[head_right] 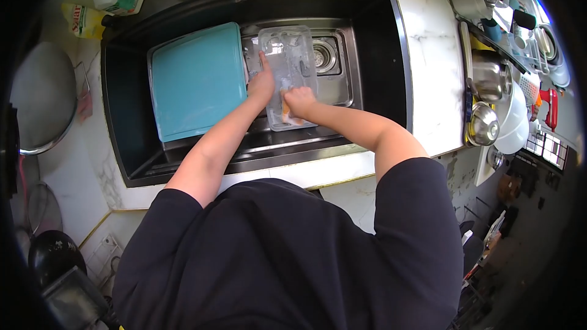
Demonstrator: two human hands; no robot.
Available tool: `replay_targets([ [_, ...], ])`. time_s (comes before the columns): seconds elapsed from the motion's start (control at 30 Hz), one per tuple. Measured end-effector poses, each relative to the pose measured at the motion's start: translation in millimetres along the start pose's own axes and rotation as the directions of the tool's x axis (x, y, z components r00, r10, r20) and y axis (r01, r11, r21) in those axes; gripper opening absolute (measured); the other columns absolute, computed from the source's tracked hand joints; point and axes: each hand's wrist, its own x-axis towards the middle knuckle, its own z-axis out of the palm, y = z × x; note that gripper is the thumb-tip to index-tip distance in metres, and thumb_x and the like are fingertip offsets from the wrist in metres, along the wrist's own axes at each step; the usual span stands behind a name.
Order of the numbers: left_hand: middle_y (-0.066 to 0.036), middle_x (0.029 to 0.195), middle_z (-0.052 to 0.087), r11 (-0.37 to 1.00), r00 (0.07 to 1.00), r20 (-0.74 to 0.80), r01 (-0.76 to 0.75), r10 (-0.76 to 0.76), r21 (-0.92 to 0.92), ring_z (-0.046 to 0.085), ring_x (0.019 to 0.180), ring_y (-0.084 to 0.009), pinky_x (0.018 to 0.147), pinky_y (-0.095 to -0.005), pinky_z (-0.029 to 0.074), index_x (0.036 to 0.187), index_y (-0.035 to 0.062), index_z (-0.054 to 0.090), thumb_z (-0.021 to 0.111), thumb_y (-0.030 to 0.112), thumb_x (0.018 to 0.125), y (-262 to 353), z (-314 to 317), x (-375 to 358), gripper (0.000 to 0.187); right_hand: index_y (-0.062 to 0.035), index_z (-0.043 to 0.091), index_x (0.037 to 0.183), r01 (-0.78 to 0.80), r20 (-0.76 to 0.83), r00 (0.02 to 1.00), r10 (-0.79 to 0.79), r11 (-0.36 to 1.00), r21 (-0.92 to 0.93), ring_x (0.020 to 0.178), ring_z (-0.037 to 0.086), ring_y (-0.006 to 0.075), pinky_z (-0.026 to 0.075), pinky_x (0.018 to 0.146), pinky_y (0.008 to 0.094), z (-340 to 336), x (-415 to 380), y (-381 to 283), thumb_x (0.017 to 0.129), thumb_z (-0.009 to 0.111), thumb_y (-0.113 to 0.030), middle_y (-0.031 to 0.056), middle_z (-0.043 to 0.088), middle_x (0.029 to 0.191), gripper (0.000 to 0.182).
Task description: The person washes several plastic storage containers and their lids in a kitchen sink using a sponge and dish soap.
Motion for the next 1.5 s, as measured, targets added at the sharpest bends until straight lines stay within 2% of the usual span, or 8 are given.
replay_targets([
  [0.2,-0.025,0.091,0.059,0.999,0.999,-0.004,-0.032,0.032,0.014,0.061,0.079,-0.0336,0.069,-0.0434,0.048,0.135,0.0095,-0.012,0.039,0.007,0.081,-2,2,2,0.074,-0.0115,0.055,0.087,0.336,0.006,0.940,-0.342,0.920,-0.204,0.086,0.056,0.0293,0.047,0.067,0.0377,10,-1,16,0.067,0.059,-0.019,0.0118,0.055,0.089,0.022],
  [0.47,-0.024,0.088,0.060,0.999,0.999,0.000,-0.047,0.047,0.012,0.061,0.076,-0.0339,0.069,-0.0441,0.048,0.135,0.0078,-0.012,0.039,0.006,0.081,-3,-2,-3,0.074,-0.0092,0.052,0.090,0.884,0.182,0.466,-0.866,0.448,-0.135,0.088,0.053,0.0296,0.045,0.070,0.0374,4,20,23,0.071,0.054,-0.020,0.0149,0.050,0.094,0.023],
  [0.6,-0.024,0.088,0.060,0.998,0.998,-0.017,-0.058,0.058,0.016,0.062,0.076,-0.0336,0.070,-0.0441,0.048,0.135,0.0082,-0.013,0.039,0.006,0.080,-4,1,-3,0.076,-0.0069,0.049,0.096,0.684,0.123,0.729,-0.674,0.724,-0.087,0.087,0.054,0.0316,0.046,0.070,0.0386,-8,5,31,0.066,0.060,-0.021,0.0160,0.051,0.092,0.035],
  [0.67,-0.025,0.089,0.060,0.999,0.998,-0.030,-0.047,0.047,-0.019,0.061,0.077,-0.0336,0.071,-0.0442,0.048,0.134,0.0084,-0.014,0.040,0.006,0.080,-3,0,-2,0.077,-0.0062,0.043,0.105,0.173,0.090,0.980,-0.176,0.984,0.041,0.082,0.056,0.0348,0.047,0.067,0.0417,-5,-9,31,0.061,0.066,-0.021,0.0173,0.051,0.091,0.052],
  [0.87,-0.026,0.090,0.059,0.996,0.997,-0.013,-0.074,0.073,-0.041,0.061,0.080,-0.0348,0.072,-0.0444,0.047,0.134,0.0079,-0.013,0.040,0.008,0.080,-3,-2,-5,0.076,-0.0052,0.046,0.103,-0.178,-0.235,0.941,0.245,0.945,0.273,0.072,0.059,0.0356,0.048,0.062,0.0419,12,19,7,0.064,0.066,-0.020,0.0223,0.056,0.086,0.047],
  [1.2,-0.027,0.092,0.058,0.992,0.993,-0.031,-0.115,0.117,0.047,0.060,0.080,-0.0361,0.070,-0.0435,0.048,0.134,0.0066,-0.013,0.037,0.010,0.082,-9,6,2,0.073,-0.0071,0.052,0.102,-0.146,-0.519,0.818,0.246,0.963,0.226,0.088,0.054,0.0367,0.046,0.073,0.0417,-14,83,41,0.063,0.063,-0.012,0.0223,0.052,0.097,0.040],
  [1.43,-0.028,0.091,0.058,0.990,0.990,-0.010,-0.138,0.139,0.033,0.060,0.080,-0.0370,0.070,-0.0440,0.048,0.132,0.0012,-0.016,0.041,0.008,0.079,-11,6,7,0.078,-0.0070,0.055,0.094,0.257,0.283,0.909,-0.306,0.946,0.197,0.080,0.056,0.0340,0.045,0.068,0.0411,7,19,21,0.053,0.071,-0.020,0.0180,0.056,0.090,0.045],
  [1.5,-0.028,0.091,0.058,0.988,0.989,0.021,-0.149,0.148,0.033,0.060,0.080,-0.0371,0.071,-0.0437,0.047,0.131,0.0005,-0.017,0.042,0.008,0.078,-11,9,4,0.080,-0.0067,0.055,0.094,0.191,0.212,0.937,-0.279,0.914,0.359,0.080,0.056,0.0328,0.044,0.067,0.0411,-3,14,36,0.054,0.071,-0.021,0.0167,0.056,0.091,0.046],
])
